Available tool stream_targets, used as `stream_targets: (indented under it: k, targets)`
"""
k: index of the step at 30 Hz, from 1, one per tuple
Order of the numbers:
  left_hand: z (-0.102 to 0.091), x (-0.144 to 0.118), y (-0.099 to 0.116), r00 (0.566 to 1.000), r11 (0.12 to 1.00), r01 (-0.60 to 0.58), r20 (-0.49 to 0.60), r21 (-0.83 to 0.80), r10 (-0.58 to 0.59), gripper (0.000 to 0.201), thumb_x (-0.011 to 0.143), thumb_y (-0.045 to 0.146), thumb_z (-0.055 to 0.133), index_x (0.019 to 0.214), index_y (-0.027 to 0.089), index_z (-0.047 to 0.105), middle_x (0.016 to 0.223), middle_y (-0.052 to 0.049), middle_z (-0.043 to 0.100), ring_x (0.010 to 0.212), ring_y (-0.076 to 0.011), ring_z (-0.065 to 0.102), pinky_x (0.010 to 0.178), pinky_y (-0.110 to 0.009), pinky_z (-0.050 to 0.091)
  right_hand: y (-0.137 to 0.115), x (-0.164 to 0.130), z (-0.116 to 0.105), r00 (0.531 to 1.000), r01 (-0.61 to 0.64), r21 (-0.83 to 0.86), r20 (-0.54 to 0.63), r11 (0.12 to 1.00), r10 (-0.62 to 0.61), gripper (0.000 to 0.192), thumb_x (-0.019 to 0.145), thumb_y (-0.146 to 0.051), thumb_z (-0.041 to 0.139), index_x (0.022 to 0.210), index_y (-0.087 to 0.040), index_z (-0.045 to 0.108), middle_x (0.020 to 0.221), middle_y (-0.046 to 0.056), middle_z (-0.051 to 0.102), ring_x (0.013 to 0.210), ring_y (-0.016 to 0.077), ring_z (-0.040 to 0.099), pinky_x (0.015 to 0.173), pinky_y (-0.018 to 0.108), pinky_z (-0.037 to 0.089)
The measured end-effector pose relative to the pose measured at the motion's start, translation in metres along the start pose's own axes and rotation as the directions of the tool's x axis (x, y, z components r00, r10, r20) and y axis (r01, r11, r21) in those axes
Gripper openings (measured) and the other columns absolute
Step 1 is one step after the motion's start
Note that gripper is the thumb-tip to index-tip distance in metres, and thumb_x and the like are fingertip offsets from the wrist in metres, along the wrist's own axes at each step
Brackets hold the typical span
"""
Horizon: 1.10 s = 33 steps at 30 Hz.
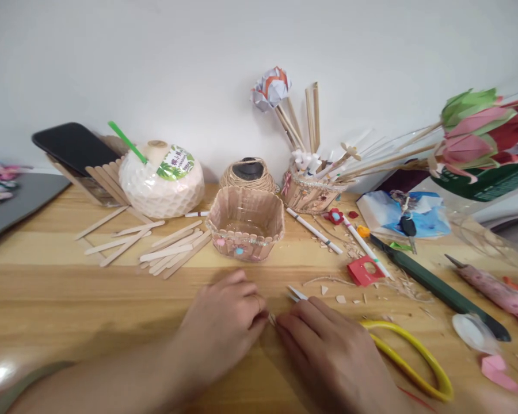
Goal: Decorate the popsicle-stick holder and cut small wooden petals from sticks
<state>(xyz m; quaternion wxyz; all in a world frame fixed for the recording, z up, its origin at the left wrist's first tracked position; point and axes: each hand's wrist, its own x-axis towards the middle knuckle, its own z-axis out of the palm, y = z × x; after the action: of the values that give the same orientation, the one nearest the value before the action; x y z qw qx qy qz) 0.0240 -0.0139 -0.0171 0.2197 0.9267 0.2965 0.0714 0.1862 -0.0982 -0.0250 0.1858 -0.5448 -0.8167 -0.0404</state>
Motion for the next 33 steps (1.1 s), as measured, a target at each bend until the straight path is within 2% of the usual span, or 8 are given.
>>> stream_targets:
  k: [4, 8, 11, 15, 18, 23, 28, 33]
  targets:
    - [-0.002, 0.0, -0.001, 1.0, 1.0, 0.009, 0.013, -0.006, -0.009, 0.019, 0.086, 0.021, 0.054, 0.072, 0.017, 0.067, 0.072, -0.003, 0.066, 0.081, -0.0218, 0.056, 0.067, -0.033, 0.043, 0.002, 0.001, -0.002, 1.0, 0.003, 0.024, 0.009, 1.0, -0.003, 0.033, 0.095, -0.017, 0.037, 0.075, -0.017, 0.063, 0.066, 0.004, 0.061, 0.059, 0.0179, 0.056, 0.05, 0.028, 0.042]
    - [-0.007, -0.001, -0.004, 1.0, 0.999, 0.03, 0.009, -0.027, -0.03, 0.018, 0.086, 0.021, 0.054, 0.075, 0.018, 0.068, 0.075, -0.003, 0.067, 0.082, -0.0217, 0.056, 0.07, -0.034, 0.044, 0.012, 0.001, -0.018, 0.998, -0.054, 0.031, -0.02, 0.998, 0.054, 0.033, 0.096, -0.018, 0.035, 0.08, -0.018, 0.064, 0.069, 0.005, 0.063, 0.062, 0.0178, 0.059, 0.054, 0.028, 0.047]
    - [-0.011, -0.001, -0.007, 0.999, 0.999, 0.037, 0.003, -0.037, -0.037, 0.017, 0.086, 0.021, 0.054, 0.076, 0.019, 0.068, 0.077, -0.002, 0.068, 0.081, -0.0212, 0.056, 0.072, -0.034, 0.044, 0.025, -0.004, -0.036, 0.994, -0.112, -0.008, 0.002, 0.994, 0.112, 0.029, 0.096, -0.02, 0.036, 0.088, -0.019, 0.064, 0.078, 0.006, 0.067, 0.071, 0.0179, 0.064, 0.061, 0.028, 0.051]
    - [-0.014, 0.0, -0.008, 0.999, 0.997, 0.048, 0.02, -0.065, -0.047, 0.019, 0.086, 0.019, 0.051, 0.077, 0.02, 0.068, 0.078, -0.001, 0.069, 0.081, -0.0203, 0.058, 0.073, -0.033, 0.043, 0.047, -0.017, -0.052, 0.986, -0.163, -0.131, -0.066, 0.978, 0.155, 0.021, 0.093, -0.023, 0.042, 0.088, -0.02, 0.062, 0.083, 0.007, 0.068, 0.071, 0.0193, 0.067, 0.06, 0.03, 0.051]
    - [-0.013, 0.0, -0.007, 0.998, 0.995, 0.055, 0.018, -0.08, -0.053, 0.018, 0.086, 0.02, 0.052, 0.077, 0.021, 0.068, 0.078, 0.0, 0.069, 0.08, -0.0199, 0.058, 0.072, -0.032, 0.043, 0.06, -0.026, -0.053, 0.973, -0.229, -0.174, -0.011, 0.958, 0.231, 0.022, 0.092, -0.024, 0.042, 0.09, -0.021, 0.064, 0.088, 0.007, 0.067, 0.073, 0.0197, 0.067, 0.061, 0.03, 0.052]
    - [-0.011, -0.001, -0.01, 0.999, 0.997, 0.014, -0.045, -0.072, -0.018, 0.019, 0.086, 0.021, 0.051, 0.076, 0.021, 0.067, 0.077, -0.001, 0.069, 0.079, -0.0189, 0.059, 0.07, -0.029, 0.044, 0.069, -0.024, -0.046, 0.948, -0.288, -0.111, 0.107, 0.951, 0.3, 0.023, 0.09, -0.018, 0.044, 0.088, -0.02, 0.067, 0.082, 0.007, 0.065, 0.07, 0.0197, 0.063, 0.062, 0.031, 0.05]
    - [-0.011, -0.001, -0.014, 0.997, 0.996, -0.025, -0.069, -0.089, 0.019, 0.021, 0.086, 0.019, 0.048, 0.076, 0.021, 0.067, 0.075, -0.001, 0.069, 0.076, -0.0179, 0.061, 0.068, -0.028, 0.045, 0.07, -0.015, -0.046, 0.938, -0.306, -0.039, 0.155, 0.951, 0.309, 0.022, 0.089, -0.012, 0.046, 0.088, -0.019, 0.067, 0.086, 0.007, 0.065, 0.075, 0.0196, 0.063, 0.065, 0.031, 0.049]
    - [-0.01, -0.001, -0.015, 0.997, 0.995, -0.022, -0.072, -0.101, 0.015, 0.019, 0.083, 0.019, 0.051, 0.074, 0.022, 0.067, 0.073, 0.0, 0.069, 0.074, -0.0177, 0.062, 0.065, -0.027, 0.046, 0.075, -0.018, -0.051, 0.933, -0.293, -0.07, 0.198, 0.953, 0.301, 0.024, 0.09, -0.012, 0.043, 0.091, -0.02, 0.066, 0.085, 0.006, 0.064, 0.075, 0.0188, 0.062, 0.066, 0.03, 0.048]
